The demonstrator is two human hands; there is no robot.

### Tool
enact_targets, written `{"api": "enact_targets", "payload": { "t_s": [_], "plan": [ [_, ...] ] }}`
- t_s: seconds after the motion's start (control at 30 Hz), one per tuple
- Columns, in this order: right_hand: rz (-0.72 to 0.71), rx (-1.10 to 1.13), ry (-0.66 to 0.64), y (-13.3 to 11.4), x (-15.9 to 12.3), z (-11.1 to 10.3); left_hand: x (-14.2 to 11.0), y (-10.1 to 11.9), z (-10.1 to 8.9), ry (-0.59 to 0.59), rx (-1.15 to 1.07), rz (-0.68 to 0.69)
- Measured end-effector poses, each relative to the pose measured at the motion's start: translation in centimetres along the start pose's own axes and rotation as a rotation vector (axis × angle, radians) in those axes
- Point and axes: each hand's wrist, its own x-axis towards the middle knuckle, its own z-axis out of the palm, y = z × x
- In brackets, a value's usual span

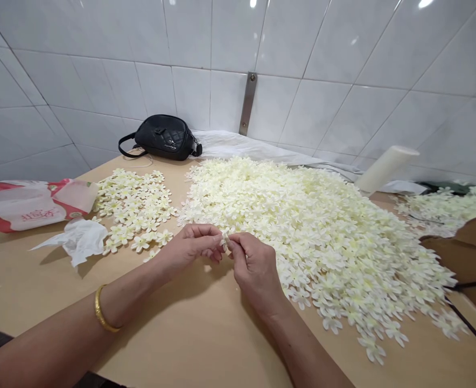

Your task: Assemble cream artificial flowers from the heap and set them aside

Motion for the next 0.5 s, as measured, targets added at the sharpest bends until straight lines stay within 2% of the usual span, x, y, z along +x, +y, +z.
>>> {"api": "enact_targets", "payload": {
  "t_s": [0.2,0.37,0.5],
  "plan": [
    [-0.023,-0.143,0.043,-0.04,0.1,-0.1,0.25,-0.7,0.04,-0.04,-0.171,-0.023],
    [0.012,-0.086,0.018,0.08,0.13,-0.21,0.46,-0.71,-0.13,-0.089,-0.24,-0.045],
    [-0.018,-0.015,0.038,0.1,0.06,-0.06,0.57,-0.72,-0.12,-0.042,-0.276,-0.031]
  ]
}}
